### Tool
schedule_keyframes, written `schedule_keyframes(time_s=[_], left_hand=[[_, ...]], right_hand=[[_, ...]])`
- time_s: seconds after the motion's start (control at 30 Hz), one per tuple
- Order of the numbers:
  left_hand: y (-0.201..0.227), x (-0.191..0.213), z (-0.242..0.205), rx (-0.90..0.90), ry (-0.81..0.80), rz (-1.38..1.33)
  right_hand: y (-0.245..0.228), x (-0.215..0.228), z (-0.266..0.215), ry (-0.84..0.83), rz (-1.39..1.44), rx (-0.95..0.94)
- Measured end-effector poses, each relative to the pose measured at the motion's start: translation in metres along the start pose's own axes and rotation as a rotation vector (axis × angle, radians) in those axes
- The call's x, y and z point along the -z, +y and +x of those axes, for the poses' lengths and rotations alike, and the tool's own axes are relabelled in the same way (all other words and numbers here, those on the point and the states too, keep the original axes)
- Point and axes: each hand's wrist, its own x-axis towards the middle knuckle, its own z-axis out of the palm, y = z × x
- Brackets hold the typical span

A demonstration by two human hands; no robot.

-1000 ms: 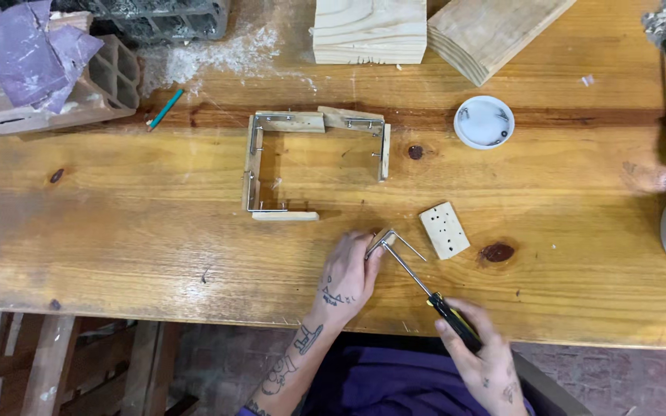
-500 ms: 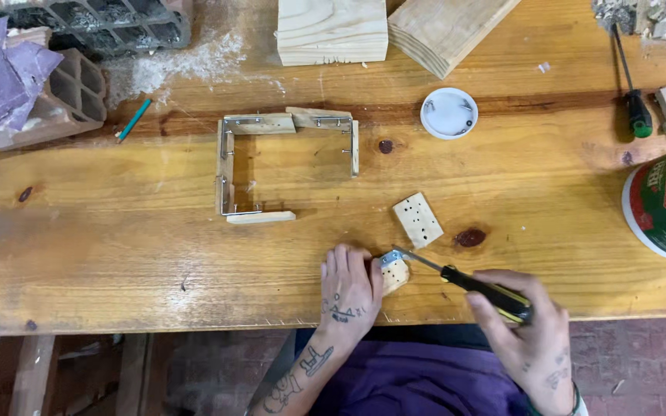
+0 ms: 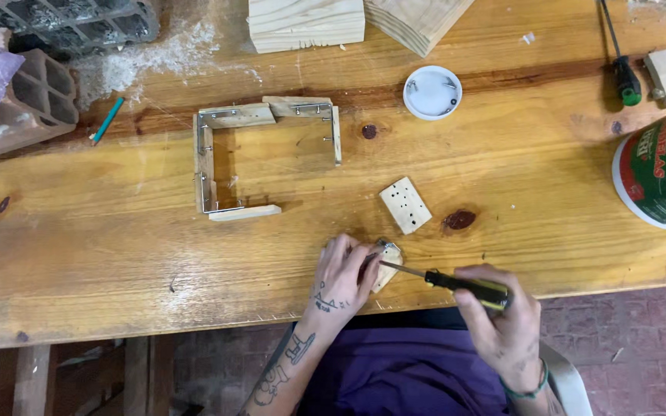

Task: The person assembles a small wooden frame by using a screwdriver to attach metal hinges and screws to small wooden blocks.

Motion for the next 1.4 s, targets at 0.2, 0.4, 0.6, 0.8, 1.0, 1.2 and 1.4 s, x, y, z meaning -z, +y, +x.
schedule_keyframes(time_s=[0.2,0.4,0.6,0.8,1.0,1.2,1.4], left_hand=[[-0.006,-0.009,0.000,0.037,0.068,-0.041],[-0.010,-0.009,0.000,0.002,0.060,-0.027],[-0.008,-0.009,0.001,-0.005,0.097,-0.023],[-0.008,-0.008,0.001,0.011,0.064,-0.019],[-0.006,-0.006,0.002,0.005,0.094,-0.027],[-0.008,-0.007,0.000,0.001,0.089,-0.055],[-0.008,-0.009,0.000,0.001,0.126,-0.087]], right_hand=[[-0.003,-0.006,0.011,0.033,0.060,-0.038],[0.004,-0.016,0.016,-0.032,0.027,-0.002],[-0.008,-0.014,0.019,0.011,-0.032,0.081],[-0.003,-0.013,0.025,-0.013,-0.020,0.030],[-0.024,-0.010,0.036,-0.030,-0.045,0.257],[-0.048,-0.002,0.048,-0.174,-0.104,0.321],[-0.045,-0.002,0.044,-0.164,-0.019,0.376]])
